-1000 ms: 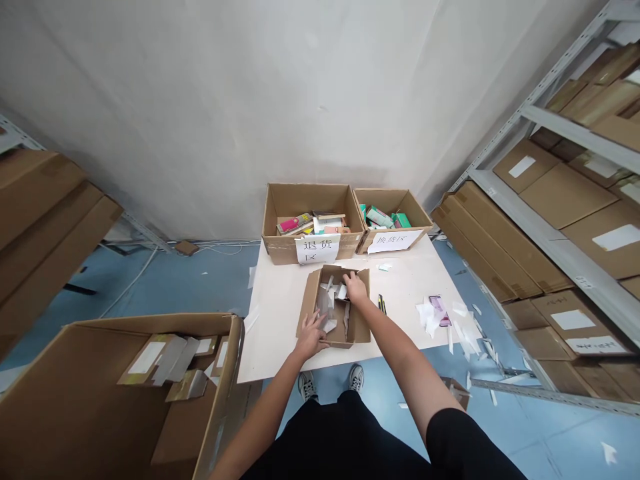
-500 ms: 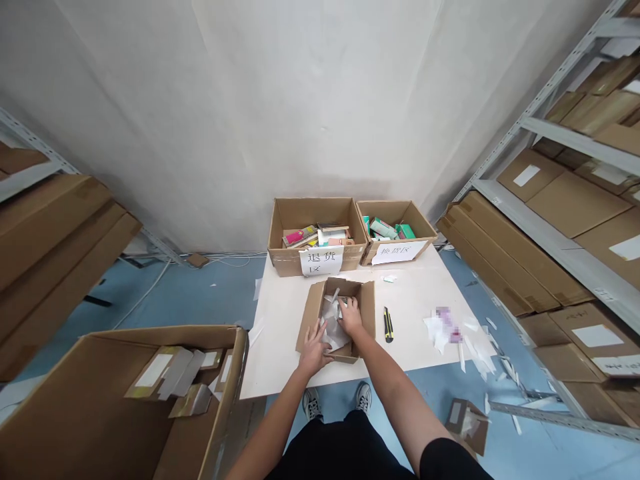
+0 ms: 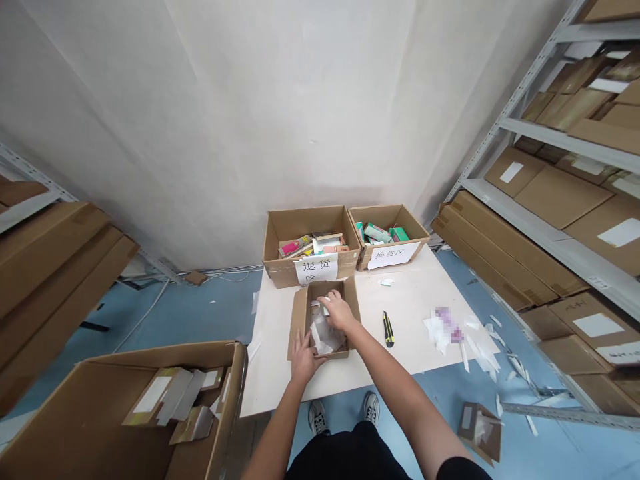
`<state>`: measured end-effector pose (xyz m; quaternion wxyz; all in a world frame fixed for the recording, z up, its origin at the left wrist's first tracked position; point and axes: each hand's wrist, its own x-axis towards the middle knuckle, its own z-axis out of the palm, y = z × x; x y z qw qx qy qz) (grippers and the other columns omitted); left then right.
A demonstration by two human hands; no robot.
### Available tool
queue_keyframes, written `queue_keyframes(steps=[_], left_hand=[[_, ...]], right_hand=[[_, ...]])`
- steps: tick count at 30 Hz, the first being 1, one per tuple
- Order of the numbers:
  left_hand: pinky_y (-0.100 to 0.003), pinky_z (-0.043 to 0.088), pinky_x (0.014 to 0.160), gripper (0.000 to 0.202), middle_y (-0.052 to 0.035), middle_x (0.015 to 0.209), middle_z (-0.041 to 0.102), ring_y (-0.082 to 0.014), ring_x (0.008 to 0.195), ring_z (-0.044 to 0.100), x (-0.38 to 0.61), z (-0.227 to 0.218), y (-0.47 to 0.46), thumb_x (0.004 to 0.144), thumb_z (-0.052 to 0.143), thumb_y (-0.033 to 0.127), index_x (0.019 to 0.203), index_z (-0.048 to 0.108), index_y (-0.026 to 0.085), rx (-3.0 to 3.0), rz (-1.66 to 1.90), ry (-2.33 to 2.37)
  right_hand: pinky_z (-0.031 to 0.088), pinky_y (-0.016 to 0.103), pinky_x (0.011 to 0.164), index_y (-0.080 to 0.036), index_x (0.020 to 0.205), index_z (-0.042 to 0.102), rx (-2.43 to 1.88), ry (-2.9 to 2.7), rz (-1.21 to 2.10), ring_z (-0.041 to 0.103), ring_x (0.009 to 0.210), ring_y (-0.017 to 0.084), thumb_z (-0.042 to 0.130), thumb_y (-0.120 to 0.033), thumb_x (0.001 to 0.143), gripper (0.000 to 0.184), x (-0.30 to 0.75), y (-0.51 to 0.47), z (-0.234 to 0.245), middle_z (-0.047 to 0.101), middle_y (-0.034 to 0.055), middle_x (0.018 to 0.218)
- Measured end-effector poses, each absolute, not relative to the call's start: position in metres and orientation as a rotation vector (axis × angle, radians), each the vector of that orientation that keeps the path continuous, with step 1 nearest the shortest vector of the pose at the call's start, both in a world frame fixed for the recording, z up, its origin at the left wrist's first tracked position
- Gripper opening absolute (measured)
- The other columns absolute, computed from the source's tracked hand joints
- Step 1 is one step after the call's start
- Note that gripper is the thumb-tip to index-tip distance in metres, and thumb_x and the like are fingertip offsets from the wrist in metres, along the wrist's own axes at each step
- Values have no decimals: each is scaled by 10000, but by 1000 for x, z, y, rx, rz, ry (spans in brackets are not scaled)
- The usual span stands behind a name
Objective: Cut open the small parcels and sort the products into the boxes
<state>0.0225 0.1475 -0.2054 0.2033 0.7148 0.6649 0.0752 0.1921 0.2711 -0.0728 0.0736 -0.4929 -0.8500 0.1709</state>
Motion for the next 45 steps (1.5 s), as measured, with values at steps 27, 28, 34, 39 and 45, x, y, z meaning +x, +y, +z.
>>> queue_keyframes(steps=[27, 28, 34, 39, 45], left_hand=[[-619, 307, 1258, 363, -53, 1667, 422, -460, 1605, 138, -97, -164, 121, 673, 900, 304, 1020, 806, 258, 1874, 148, 1949], [-598, 323, 1257, 424, -60, 1663, 427, -446, 1603, 166, -97, -158, 122, 698, 875, 294, 1113, 792, 263, 1868, 179, 1947], [-451, 384, 1239, 381, -74, 1464, 629, -278, 1446, 493, -43, -100, 156, 979, 528, 308, 1318, 695, 267, 1884, 816, 1977], [-372, 498, 1092, 370, -60, 1306, 716, -222, 1225, 650, 66, -82, 210, 990, 503, 257, 1310, 689, 262, 1962, 806, 1565], [-346, 516, 946, 523, -136, 1281, 731, -278, 1173, 689, 155, -125, 267, 919, 638, 322, 1426, 576, 209, 1616, 237, 1742]], right_hand=[[460, 338, 970, -205, 1615, 369, -2027, -2203, 827, 555, 1271, 314, 816, -201, 713, 1006, 276, 293, -186, 559, 160, 1426], [459, 339, 985, -205, 1623, 351, -1969, -2195, 857, 565, 1259, 305, 829, -207, 697, 1042, 279, 292, -188, 550, 157, 1445], [490, 316, 885, -209, 1602, 389, -2017, -1967, 927, 675, 1034, 248, 801, -294, 754, 946, 298, 281, -191, 673, 111, 1279], [483, 316, 901, -185, 1561, 481, -1997, -1979, 939, 664, 1075, 268, 816, -258, 724, 904, 309, 284, -190, 701, 124, 1238], [513, 344, 965, -234, 1606, 425, -1470, -1934, 1157, 651, 1041, 225, 703, -74, 619, 1037, 318, 302, -196, 685, 83, 1258]])
